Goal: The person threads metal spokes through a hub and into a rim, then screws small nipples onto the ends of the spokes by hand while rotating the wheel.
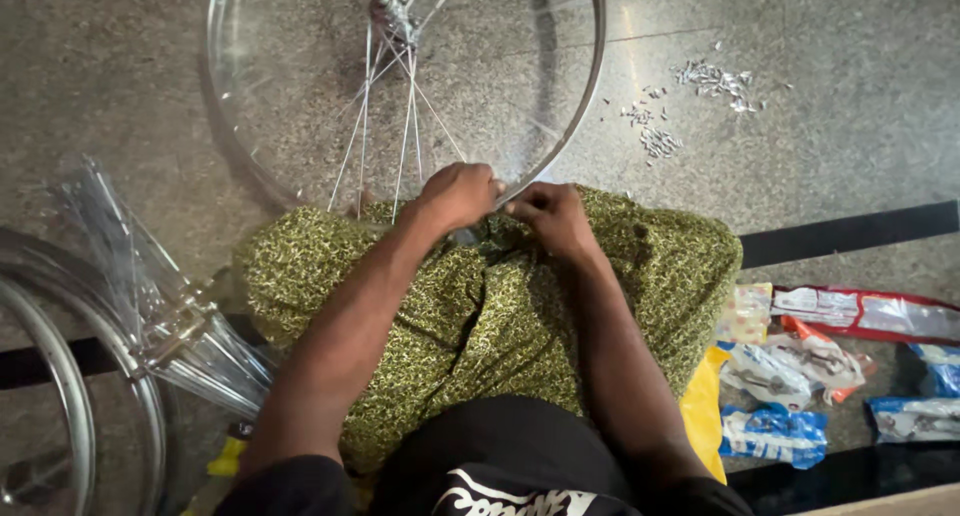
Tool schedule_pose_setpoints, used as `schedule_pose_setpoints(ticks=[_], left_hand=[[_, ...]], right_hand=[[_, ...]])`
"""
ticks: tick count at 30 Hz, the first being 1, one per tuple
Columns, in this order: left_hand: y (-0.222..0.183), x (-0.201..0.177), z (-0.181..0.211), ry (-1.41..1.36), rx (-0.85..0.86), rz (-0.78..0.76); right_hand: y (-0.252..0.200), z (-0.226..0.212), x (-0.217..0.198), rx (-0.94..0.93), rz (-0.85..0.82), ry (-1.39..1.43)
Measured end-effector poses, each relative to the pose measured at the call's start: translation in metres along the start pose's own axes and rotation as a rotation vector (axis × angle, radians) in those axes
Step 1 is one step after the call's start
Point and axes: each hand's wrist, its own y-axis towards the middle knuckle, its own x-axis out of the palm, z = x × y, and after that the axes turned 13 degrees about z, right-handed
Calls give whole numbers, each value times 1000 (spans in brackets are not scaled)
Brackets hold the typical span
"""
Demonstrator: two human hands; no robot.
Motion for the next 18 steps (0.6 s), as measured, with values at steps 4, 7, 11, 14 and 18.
schedule_pose_setpoints(ticks=[4,7,11,14,18], left_hand=[[-14,-9,-18,247,-15,58],[-14,-20,-34,276,-1,271],[14,-38,-49,-21,-16,620],[44,-43,-49,-225,-78,727],[65,-42,-49,-331,-197,692]], right_hand=[[6,-9,-4,-201,17,-15],[34,-12,9,-425,179,105],[103,-31,58,-524,136,-5],[151,-52,100,-292,-34,454],[199,-77,129,59,-188,805]])
